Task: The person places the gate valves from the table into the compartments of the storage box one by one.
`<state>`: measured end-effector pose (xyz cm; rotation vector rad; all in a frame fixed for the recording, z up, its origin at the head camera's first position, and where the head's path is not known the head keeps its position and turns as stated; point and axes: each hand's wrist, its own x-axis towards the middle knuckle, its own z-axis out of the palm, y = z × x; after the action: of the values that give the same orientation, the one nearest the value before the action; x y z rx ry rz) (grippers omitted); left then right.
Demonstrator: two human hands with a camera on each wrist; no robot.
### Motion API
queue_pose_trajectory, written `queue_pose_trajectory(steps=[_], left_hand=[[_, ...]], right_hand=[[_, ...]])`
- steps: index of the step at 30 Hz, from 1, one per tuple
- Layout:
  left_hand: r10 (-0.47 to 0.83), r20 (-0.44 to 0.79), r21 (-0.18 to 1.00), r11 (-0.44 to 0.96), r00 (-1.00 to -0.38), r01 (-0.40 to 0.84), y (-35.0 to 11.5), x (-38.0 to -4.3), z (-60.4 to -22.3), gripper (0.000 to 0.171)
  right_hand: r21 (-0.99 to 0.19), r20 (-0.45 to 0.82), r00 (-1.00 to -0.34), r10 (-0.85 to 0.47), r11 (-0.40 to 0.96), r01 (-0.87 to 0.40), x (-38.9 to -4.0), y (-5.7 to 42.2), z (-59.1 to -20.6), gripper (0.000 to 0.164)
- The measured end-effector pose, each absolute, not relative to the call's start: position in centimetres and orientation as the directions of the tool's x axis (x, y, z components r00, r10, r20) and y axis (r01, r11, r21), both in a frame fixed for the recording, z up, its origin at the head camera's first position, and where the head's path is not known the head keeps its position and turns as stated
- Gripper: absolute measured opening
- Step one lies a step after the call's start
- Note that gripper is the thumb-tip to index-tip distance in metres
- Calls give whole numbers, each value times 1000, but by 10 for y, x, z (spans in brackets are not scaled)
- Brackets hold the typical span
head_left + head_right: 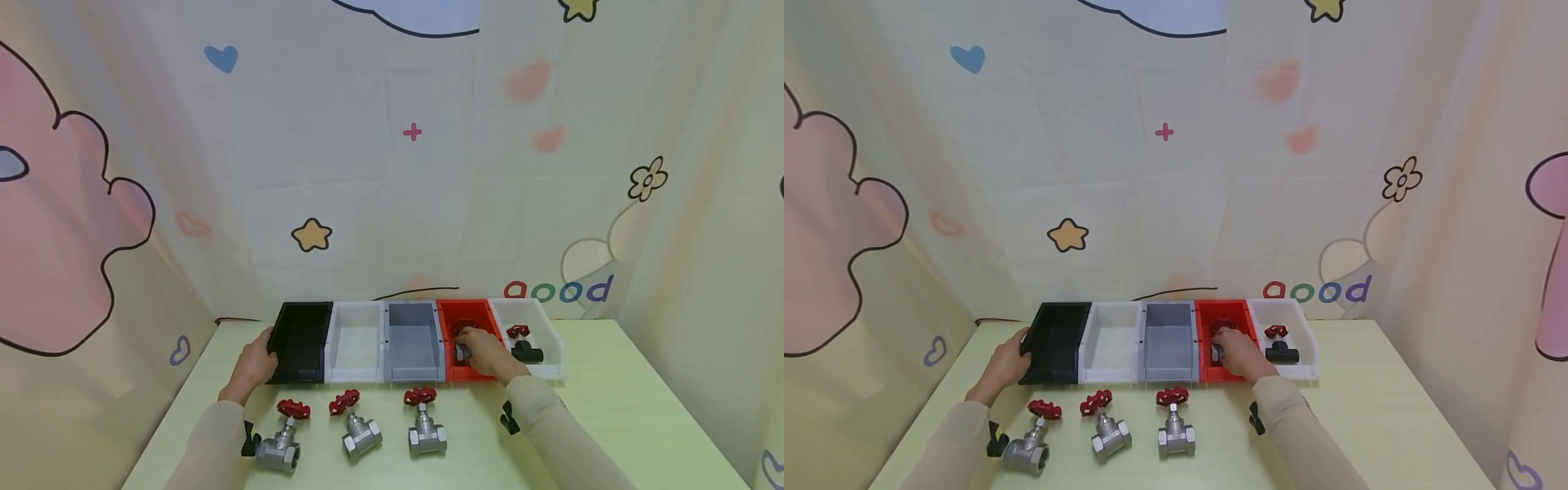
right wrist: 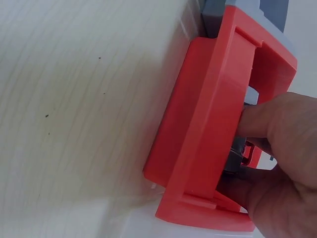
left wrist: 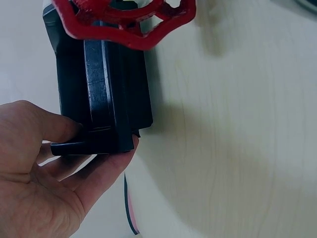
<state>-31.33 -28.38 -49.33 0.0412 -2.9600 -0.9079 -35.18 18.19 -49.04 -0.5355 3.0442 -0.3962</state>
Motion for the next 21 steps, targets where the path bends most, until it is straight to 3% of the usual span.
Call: queue_pose_trajectory(steps=[21], left_hand=[[-32, 63, 536, 844, -997, 7, -283, -313, -494, 60]], right_hand=[[-248, 34, -947, -319, 915, -318, -353, 180, -491, 40]])
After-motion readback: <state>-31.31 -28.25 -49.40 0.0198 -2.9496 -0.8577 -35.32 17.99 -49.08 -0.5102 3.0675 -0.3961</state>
